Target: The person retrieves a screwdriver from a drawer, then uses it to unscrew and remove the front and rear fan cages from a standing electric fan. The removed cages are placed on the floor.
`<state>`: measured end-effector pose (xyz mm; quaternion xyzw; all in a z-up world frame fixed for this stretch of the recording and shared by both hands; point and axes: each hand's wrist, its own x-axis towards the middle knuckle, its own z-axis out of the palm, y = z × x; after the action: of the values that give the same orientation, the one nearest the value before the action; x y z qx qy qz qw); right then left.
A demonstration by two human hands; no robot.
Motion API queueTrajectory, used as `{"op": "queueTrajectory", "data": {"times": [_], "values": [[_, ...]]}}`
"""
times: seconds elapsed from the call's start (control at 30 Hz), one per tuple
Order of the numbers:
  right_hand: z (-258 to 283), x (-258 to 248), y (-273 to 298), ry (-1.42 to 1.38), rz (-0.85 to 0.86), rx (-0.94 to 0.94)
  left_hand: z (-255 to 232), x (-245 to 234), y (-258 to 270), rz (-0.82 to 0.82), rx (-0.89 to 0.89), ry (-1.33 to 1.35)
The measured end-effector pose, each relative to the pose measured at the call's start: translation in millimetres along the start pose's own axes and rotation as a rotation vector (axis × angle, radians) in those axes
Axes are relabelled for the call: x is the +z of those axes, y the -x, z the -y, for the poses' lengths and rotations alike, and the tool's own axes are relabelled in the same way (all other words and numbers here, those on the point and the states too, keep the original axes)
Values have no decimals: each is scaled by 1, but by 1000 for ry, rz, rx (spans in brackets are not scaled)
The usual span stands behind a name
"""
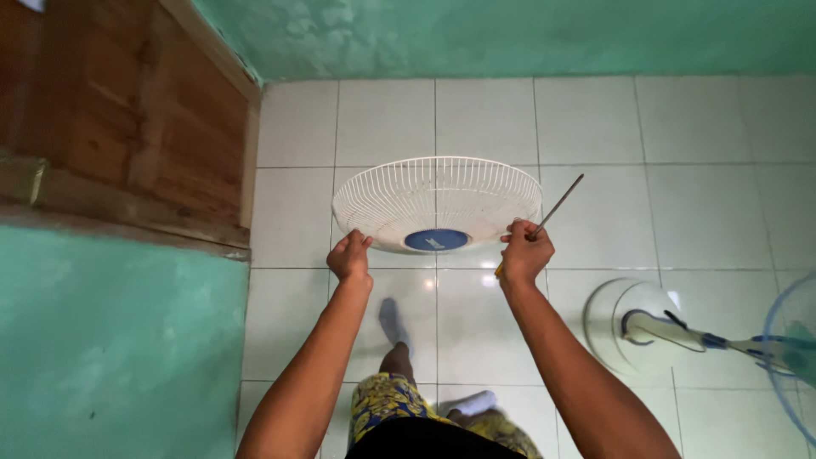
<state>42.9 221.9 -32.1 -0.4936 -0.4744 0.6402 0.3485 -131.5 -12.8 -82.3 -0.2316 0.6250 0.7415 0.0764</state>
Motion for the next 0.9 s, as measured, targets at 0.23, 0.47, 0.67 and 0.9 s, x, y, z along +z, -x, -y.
{"op": "queueTrajectory", "data": {"times": [0.23, 0.47, 0.67, 0.9], "values": [[-57, 61, -59, 109, 2, 46, 54, 19, -86, 6, -73, -29], [-167, 84, -118, 143, 39, 148, 146, 5, -144, -26, -94, -60], [-275, 88, -167, 267, 49, 205, 240, -9, -180, -65, -141, -194], [-364, 86, -210, 442, 10, 339, 315, 5, -221, -221, -292, -292]]}}
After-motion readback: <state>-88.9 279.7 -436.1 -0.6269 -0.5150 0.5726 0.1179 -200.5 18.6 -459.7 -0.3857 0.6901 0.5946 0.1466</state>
